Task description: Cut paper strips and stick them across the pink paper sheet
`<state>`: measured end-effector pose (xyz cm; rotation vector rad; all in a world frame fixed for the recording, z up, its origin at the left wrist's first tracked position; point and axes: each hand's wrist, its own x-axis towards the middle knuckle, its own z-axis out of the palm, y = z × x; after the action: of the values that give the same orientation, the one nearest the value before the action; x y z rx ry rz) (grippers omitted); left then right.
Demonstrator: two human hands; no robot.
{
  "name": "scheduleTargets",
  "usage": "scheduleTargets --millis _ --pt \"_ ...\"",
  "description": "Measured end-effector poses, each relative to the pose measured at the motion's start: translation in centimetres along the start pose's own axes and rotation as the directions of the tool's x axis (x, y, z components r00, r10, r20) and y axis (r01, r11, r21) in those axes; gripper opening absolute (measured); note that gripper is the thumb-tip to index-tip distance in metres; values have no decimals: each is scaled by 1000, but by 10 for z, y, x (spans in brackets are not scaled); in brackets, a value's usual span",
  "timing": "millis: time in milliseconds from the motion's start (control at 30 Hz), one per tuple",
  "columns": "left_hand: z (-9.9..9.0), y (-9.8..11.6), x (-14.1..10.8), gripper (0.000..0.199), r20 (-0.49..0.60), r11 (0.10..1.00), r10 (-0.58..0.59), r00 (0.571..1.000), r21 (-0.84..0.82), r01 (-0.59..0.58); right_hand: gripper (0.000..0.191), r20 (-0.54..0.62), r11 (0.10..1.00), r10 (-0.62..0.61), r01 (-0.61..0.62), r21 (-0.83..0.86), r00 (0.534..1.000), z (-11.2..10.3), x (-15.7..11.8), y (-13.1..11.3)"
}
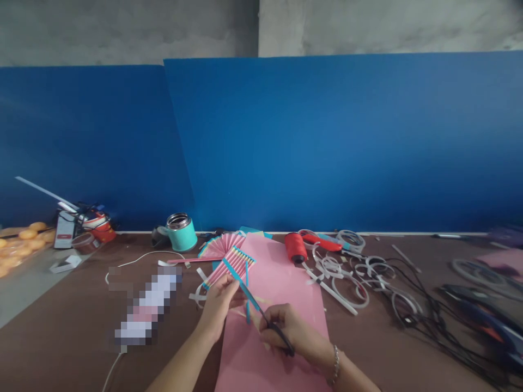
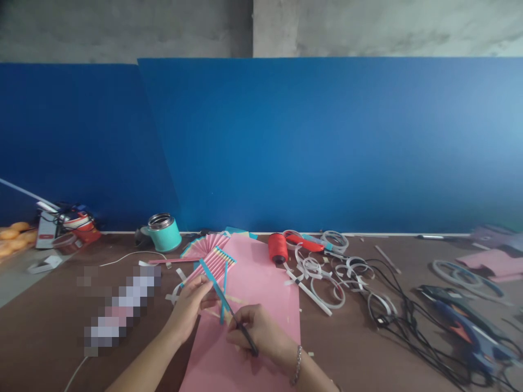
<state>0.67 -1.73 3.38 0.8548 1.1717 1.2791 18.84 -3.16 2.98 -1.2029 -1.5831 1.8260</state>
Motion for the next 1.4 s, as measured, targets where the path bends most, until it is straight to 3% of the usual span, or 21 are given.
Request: scheduleTargets --millis 633,1400 --pt "2 -1 -2 25 16 999 -8 1000 -31 8 10 22 996 -65 67 -55 998 -2 3 7" --pt "6 0 -6 26 41 1000 -21 999 -3 22 11 -9 998 -47 46 -32 999 2 2 7"
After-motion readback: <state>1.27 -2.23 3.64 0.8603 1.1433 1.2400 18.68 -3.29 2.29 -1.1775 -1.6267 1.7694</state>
